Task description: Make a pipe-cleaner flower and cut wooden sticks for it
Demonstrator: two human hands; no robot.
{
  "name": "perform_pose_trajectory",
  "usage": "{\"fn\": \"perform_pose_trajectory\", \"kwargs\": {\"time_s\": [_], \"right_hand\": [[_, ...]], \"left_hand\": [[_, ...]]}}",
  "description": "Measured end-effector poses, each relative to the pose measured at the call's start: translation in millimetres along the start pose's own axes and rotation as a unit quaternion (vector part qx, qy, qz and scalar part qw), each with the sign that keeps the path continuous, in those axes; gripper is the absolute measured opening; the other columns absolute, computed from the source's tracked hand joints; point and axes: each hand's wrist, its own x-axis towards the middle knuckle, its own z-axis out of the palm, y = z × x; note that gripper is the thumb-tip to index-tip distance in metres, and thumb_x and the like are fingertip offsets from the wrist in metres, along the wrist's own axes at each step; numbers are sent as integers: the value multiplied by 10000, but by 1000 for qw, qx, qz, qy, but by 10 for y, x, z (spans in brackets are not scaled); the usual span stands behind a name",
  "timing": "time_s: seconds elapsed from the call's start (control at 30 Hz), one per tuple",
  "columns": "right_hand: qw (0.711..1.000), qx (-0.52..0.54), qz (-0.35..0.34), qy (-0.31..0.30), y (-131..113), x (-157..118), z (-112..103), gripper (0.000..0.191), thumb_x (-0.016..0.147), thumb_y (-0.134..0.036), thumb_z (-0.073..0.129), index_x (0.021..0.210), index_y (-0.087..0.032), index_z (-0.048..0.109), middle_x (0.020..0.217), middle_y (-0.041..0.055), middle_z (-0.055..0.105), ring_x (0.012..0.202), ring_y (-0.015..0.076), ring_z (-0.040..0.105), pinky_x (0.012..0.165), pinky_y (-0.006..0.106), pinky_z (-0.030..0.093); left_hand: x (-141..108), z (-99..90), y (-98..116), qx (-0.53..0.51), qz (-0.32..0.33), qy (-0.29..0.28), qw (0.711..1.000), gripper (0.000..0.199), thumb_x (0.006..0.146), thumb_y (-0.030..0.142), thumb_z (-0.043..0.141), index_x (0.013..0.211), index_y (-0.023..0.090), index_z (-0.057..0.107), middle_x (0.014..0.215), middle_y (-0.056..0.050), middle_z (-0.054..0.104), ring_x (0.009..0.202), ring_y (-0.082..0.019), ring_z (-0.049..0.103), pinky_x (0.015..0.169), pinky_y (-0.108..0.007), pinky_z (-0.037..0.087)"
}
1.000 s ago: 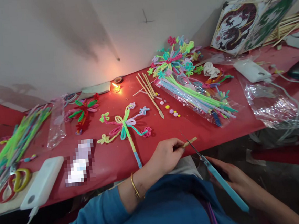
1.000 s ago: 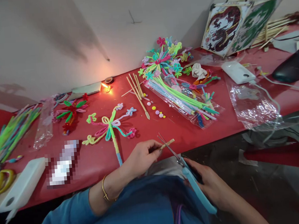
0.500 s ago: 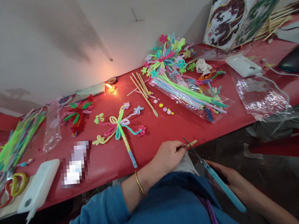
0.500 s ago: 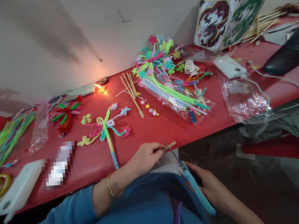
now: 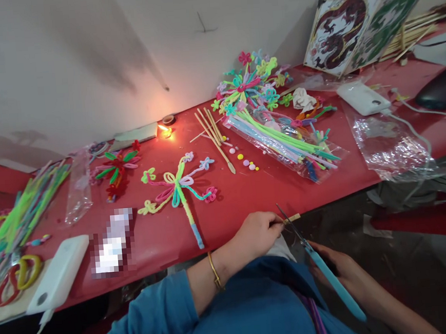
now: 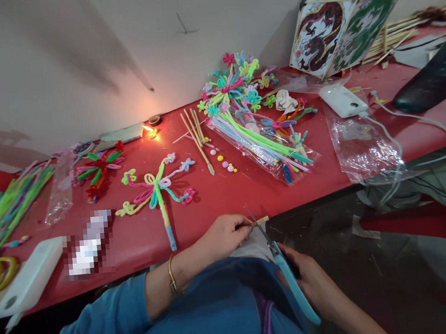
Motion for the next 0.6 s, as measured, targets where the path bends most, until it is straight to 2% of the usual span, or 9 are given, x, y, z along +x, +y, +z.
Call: {"fn": "perform_pose_trajectory", "kwargs": {"time_s": [0.17, 0.3, 0.37, 0.47, 0.53, 0.6], "right_hand": [[999, -31, -10, 15, -31, -34, 12, 415, 767, -325, 470, 1142, -163, 542, 916, 84, 668, 856, 247, 621, 768, 371, 488], [998, -45, 11, 47, -72, -28, 57, 353, 759, -354, 469, 1011, -154, 615, 787, 78, 685, 813, 261, 639, 721, 368, 508], [996, -48, 19, 66, -60, -13, 49, 371, 757, -371, 473, 1025, -154, 609, 727, 63, 685, 787, 258, 647, 692, 358, 518], [988, -102, 27, 117, -45, 34, -48, 424, 746, -395, 496, 1088, -157, 576, 815, 73, 697, 834, 260, 643, 695, 338, 516], [970, -178, 32, 165, -75, 96, -151, 489, 729, -401, 515, 1154, -160, 527, 892, 86, 691, 859, 267, 639, 693, 335, 512], [945, -256, 23, 203, -150, 195, -249, 522, 732, -379, 503, 1208, -167, 472, 901, 85, 687, 800, 257, 655, 655, 329, 512]], "left_hand": [[36, 35, -30, 9, -2, -1, 1000, 245, 753, 229, 432, 792, 145, 659, 662, -33, 636, 636, -136, 559, 619, -249, 428], [58, 82, -33, -35, -7, -4, 999, 246, 759, 249, 429, 782, 140, 649, 635, -26, 614, 577, -117, 531, 564, -228, 412], [50, 89, -21, -90, -22, -14, 996, 244, 758, 256, 438, 815, 137, 643, 634, -19, 598, 539, -102, 510, 534, -218, 405], [-4, 43, 3, -205, -44, -27, 977, 261, 757, 258, 464, 909, 123, 627, 618, 0, 555, 478, -71, 462, 490, -202, 390], [-62, -18, 12, -270, -43, -30, 961, 300, 758, 249, 484, 1006, 131, 603, 601, 19, 522, 461, -53, 438, 477, -186, 379], [-131, -86, 10, -317, -40, -30, 947, 329, 760, 252, 502, 1062, 148, 582, 597, 30, 509, 455, -37, 432, 471, -170, 365]]}}
